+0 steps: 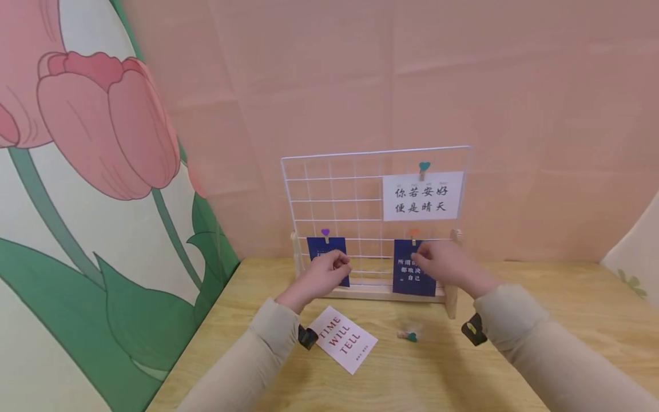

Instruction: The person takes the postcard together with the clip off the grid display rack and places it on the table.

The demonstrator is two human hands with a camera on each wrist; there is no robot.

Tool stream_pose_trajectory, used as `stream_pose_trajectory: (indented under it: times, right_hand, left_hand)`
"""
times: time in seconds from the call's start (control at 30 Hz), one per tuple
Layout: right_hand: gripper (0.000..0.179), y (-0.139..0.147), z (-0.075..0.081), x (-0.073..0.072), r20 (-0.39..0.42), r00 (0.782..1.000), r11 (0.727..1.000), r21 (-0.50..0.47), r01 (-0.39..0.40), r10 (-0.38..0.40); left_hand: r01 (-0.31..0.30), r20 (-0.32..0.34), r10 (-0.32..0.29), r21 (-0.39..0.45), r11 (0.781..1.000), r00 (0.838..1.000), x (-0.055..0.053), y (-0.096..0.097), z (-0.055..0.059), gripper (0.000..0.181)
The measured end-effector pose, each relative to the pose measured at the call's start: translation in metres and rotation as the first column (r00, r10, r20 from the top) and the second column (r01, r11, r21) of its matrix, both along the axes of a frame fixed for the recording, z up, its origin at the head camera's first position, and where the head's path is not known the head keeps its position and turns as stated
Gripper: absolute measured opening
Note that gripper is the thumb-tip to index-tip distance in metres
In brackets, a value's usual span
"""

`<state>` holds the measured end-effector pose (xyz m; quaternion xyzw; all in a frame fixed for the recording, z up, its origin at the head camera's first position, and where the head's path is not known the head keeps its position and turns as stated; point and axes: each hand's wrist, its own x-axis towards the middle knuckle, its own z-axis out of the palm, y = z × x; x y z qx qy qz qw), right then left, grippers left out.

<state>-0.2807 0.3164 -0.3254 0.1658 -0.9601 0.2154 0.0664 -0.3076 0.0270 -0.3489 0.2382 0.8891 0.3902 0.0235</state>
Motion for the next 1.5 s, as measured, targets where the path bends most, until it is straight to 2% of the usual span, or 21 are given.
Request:
stream_pose_trajectory:
  times: [0.1, 0.23, 0.37, 0.47, 0.6, 0.7, 0.93, 1.13, 1.3, 1.5]
  right_hand:
    - [0.028, 0.003, 0.018, 0.0, -0.044, 0.999, 0.995, -0.101, 0.017, -0.022]
    - [0.031, 0.006, 0.043, 0.0, -0.136, 0.989, 0.965, -0.261, 0.024, -0.062]
    - [0.036, 0.008, 0.064, -0.002, -0.23, 0.966, 0.96, -0.276, 0.053, -0.12]
    - [0.04, 0.01, 0.079, -0.003, -0.268, 0.949, 0.959, -0.268, 0.09, -0.164]
    - [0.046, 0.012, 0.096, -0.006, -0.272, 0.943, 0.953, -0.28, 0.114, -0.193]
    - [0.052, 0.014, 0.105, -0.007, -0.248, 0.948, 0.956, -0.262, 0.132, -0.199]
    - [0.06, 0.011, 0.112, -0.01, -0.247, 0.95, 0.975, -0.161, 0.155, -0.192]
    - [0.058, 0.009, 0.113, -0.016, -0.249, 0.952, 0.98, -0.133, 0.151, -0.18]
    - [0.058, 0.009, 0.113, -0.019, -0.235, 0.955, 0.979, -0.129, 0.155, -0.182]
    - [0.061, 0.009, 0.116, -0.021, -0.202, 0.961, 0.978, -0.127, 0.166, -0.189]
  left_hand:
    - [-0.007, 0.006, 0.007, 0.038, 0.999, 1.0, -0.002, 0.006, 0.005, 0.038]
    - [-0.039, 0.009, 0.038, 0.081, 0.996, 0.999, -0.004, 0.011, 0.009, 0.041]
    - [-0.072, 0.014, 0.071, 0.107, 0.992, 0.997, -0.005, 0.017, 0.009, 0.039]
    - [-0.065, 0.014, 0.064, 0.116, 0.991, 0.998, -0.006, 0.024, 0.012, 0.038]
    - [-0.047, -0.016, 0.049, 0.119, 0.992, 0.999, -0.009, 0.034, 0.02, 0.034]
    - [-0.049, -0.022, 0.052, 0.13, 0.99, 0.998, -0.012, 0.041, 0.025, 0.033]
    - [-0.028, -0.018, 0.031, 0.146, 0.989, 0.999, -0.016, 0.051, 0.029, 0.035]
    - [-0.048, -0.001, 0.049, 0.175, 0.983, 0.999, -0.018, 0.064, 0.033, 0.043]
    - [-0.036, 0.032, 0.03, 0.203, 0.978, 0.999, -0.021, 0.075, 0.035, 0.052]
    - [-0.04, 0.12, 0.006, 0.284, 0.958, 0.993, -0.023, 0.082, 0.033, 0.051]
